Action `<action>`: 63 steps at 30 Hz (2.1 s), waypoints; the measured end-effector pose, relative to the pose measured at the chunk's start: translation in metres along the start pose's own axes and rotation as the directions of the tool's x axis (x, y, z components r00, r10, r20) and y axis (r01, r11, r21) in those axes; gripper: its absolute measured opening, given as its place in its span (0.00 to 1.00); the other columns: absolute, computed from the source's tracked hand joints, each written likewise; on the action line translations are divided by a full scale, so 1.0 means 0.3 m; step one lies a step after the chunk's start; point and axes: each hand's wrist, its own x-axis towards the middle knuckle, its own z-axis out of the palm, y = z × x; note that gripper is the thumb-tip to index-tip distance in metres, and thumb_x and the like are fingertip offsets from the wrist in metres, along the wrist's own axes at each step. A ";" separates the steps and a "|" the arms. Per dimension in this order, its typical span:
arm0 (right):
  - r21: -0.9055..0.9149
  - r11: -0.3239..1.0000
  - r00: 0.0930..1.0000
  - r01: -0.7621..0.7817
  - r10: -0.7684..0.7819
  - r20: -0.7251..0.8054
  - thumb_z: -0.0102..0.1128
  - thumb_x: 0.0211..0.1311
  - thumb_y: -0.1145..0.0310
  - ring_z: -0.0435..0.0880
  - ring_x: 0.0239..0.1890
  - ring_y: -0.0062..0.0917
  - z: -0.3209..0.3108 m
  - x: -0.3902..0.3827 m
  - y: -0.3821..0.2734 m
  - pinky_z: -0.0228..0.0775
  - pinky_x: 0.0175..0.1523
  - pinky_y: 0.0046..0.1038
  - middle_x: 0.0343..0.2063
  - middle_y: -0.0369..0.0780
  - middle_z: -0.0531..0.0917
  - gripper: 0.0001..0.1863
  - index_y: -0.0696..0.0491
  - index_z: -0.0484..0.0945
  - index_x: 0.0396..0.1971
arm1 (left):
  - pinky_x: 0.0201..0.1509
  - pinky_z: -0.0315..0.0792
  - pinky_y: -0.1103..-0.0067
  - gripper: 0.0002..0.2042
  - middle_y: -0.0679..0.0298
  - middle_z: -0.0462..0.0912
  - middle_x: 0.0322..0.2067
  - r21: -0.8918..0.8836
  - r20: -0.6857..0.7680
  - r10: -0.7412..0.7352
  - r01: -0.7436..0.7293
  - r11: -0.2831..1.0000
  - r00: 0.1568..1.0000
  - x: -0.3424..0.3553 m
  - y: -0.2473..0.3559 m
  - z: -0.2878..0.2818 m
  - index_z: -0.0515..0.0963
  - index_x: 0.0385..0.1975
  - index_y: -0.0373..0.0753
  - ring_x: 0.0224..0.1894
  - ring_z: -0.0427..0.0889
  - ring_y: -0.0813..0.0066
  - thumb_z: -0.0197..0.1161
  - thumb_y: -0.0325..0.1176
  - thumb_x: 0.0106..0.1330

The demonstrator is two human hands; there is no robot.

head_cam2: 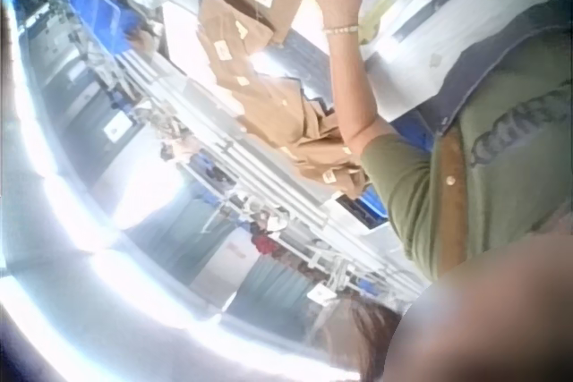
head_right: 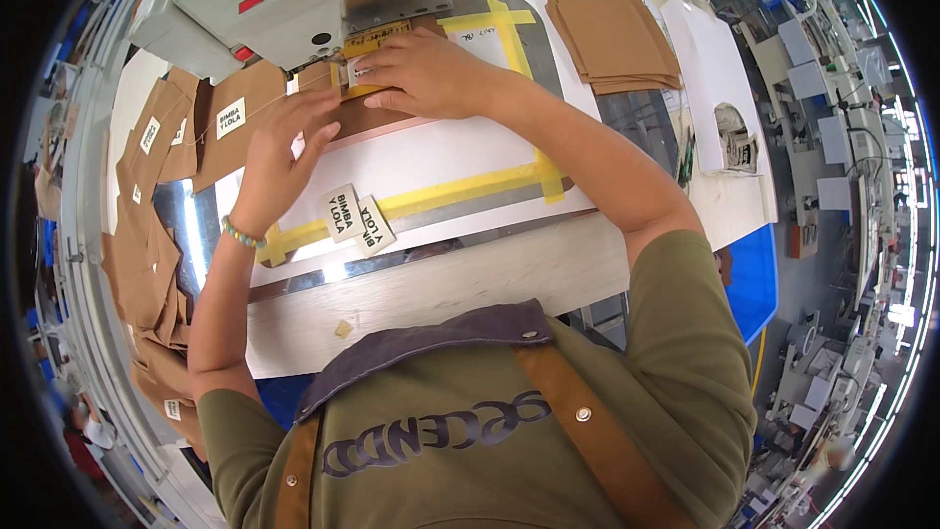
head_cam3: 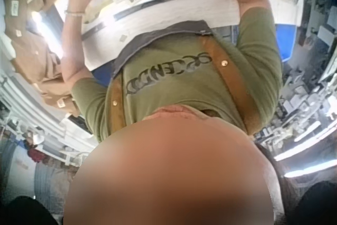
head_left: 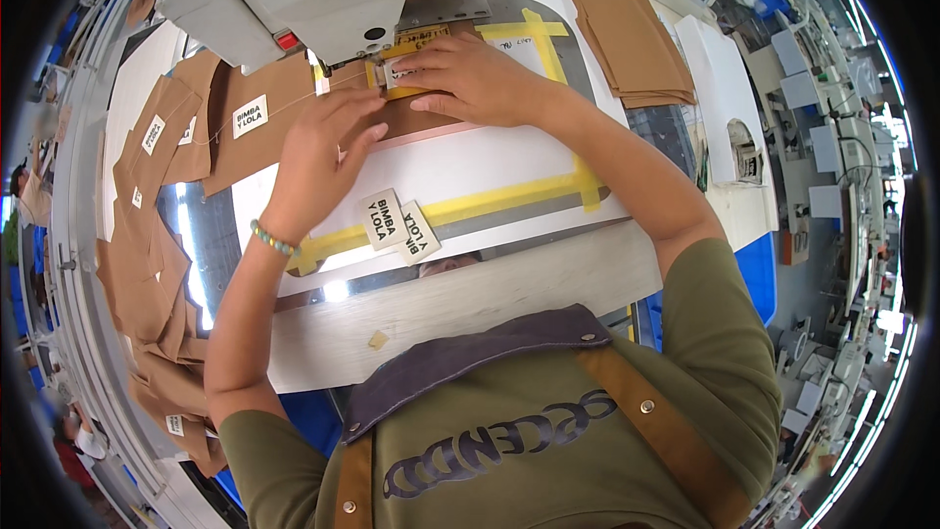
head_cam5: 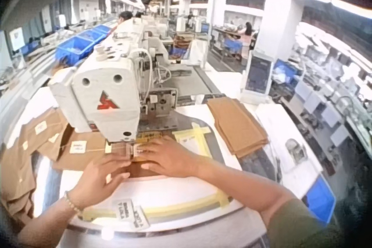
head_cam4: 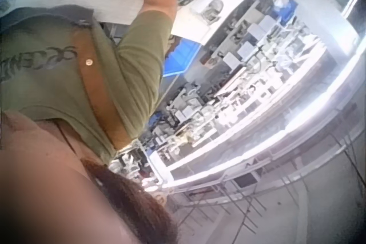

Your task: Sewing textile labels onto pieces of brown leather using an industrial sewing machine.

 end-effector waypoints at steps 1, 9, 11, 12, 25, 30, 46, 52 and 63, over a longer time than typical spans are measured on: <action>0.013 1.000 1.000 -0.008 0.007 0.009 0.54 0.82 0.46 0.77 0.68 0.34 0.000 -0.002 0.003 0.62 0.76 0.44 0.68 0.36 0.83 0.24 0.47 0.88 0.61 | 0.72 0.75 0.63 0.17 0.53 0.88 0.60 -0.022 0.003 0.037 -0.037 0.999 0.999 -0.004 0.032 -0.010 0.85 0.60 0.36 0.66 0.84 0.49 0.67 0.28 0.74; 0.032 1.000 0.999 0.001 -0.002 0.054 0.55 0.82 0.47 0.75 0.70 0.33 -0.013 0.019 -0.018 0.60 0.78 0.42 0.68 0.35 0.83 0.24 0.48 0.87 0.61 | 0.70 0.75 0.58 0.16 0.47 0.87 0.60 -0.991 -0.040 0.632 0.053 -0.127 0.774 -0.055 0.556 -0.016 0.84 0.60 0.29 0.63 0.84 0.46 0.56 0.30 0.82; 0.057 0.997 0.996 -0.061 0.057 0.072 0.56 0.82 0.49 0.75 0.71 0.34 -0.005 0.025 -0.018 0.61 0.78 0.42 0.68 0.35 0.83 0.24 0.49 0.87 0.61 | 0.68 0.75 0.60 0.15 0.48 0.86 0.59 -0.964 -0.111 0.640 0.073 -0.254 0.761 -0.084 0.675 0.016 0.82 0.60 0.30 0.61 0.83 0.48 0.57 0.28 0.82; 0.059 0.997 0.996 -0.049 0.044 0.081 0.56 0.82 0.49 0.75 0.71 0.34 -0.008 0.016 -0.017 0.61 0.78 0.42 0.68 0.35 0.83 0.24 0.49 0.87 0.61 | 0.65 0.74 0.62 0.15 0.50 0.85 0.57 -0.914 -0.188 0.653 0.113 -0.389 0.734 -0.082 0.722 0.034 0.81 0.61 0.31 0.60 0.83 0.51 0.58 0.27 0.81; 0.067 0.995 0.995 -0.071 0.065 0.077 0.58 0.82 0.54 0.73 0.73 0.37 0.007 0.043 0.038 0.61 0.79 0.43 0.72 0.37 0.80 0.23 0.52 0.84 0.66 | 0.59 0.78 0.67 0.16 0.42 0.87 0.54 -0.699 -0.195 0.860 0.548 -0.460 0.473 -0.037 0.858 0.029 0.80 0.60 0.22 0.55 0.85 0.58 0.59 0.28 0.81; 0.058 0.994 0.994 -0.095 0.091 0.065 0.58 0.82 0.52 0.72 0.74 0.35 0.013 0.063 0.045 0.60 0.80 0.42 0.71 0.35 0.81 0.23 0.48 0.84 0.66 | 0.68 0.75 0.59 0.16 0.48 0.87 0.59 -0.978 0.000 0.853 0.177 -0.109 0.522 -0.041 0.655 0.022 0.83 0.62 0.29 0.62 0.84 0.46 0.56 0.27 0.82; -0.144 0.942 0.925 -0.304 0.256 -0.281 0.61 0.80 0.58 0.77 0.70 0.36 -0.182 -0.247 0.169 0.61 0.79 0.42 0.64 0.40 0.86 0.19 0.50 0.86 0.61 | 0.75 0.72 0.61 0.18 0.54 0.82 0.68 0.138 0.102 -0.033 0.019 0.990 0.994 -0.072 -0.073 -0.094 0.81 0.64 0.36 0.71 0.77 0.47 0.60 0.22 0.77; 0.042 0.891 0.788 -0.453 0.422 -0.448 0.64 0.78 0.64 0.86 0.59 0.37 -0.156 -0.326 0.299 0.76 0.67 0.39 0.53 0.40 0.91 0.12 0.54 0.90 0.50 | 0.81 0.65 0.56 0.24 0.57 0.73 0.77 0.294 0.113 0.010 -0.043 0.955 0.994 -0.015 -0.144 -0.040 0.74 0.73 0.38 0.78 0.64 0.39 0.60 0.26 0.78; 0.018 0.941 0.797 -0.339 0.297 -0.526 0.68 0.67 0.68 0.90 0.50 0.43 -0.144 -0.314 0.313 0.81 0.59 0.45 0.42 0.48 0.92 0.09 0.58 0.91 0.36 | 0.85 0.58 0.59 0.22 0.58 0.73 0.76 0.277 0.186 0.037 -0.088 0.957 0.982 0.046 -0.152 0.006 0.76 0.72 0.36 0.79 0.66 0.46 0.60 0.27 0.79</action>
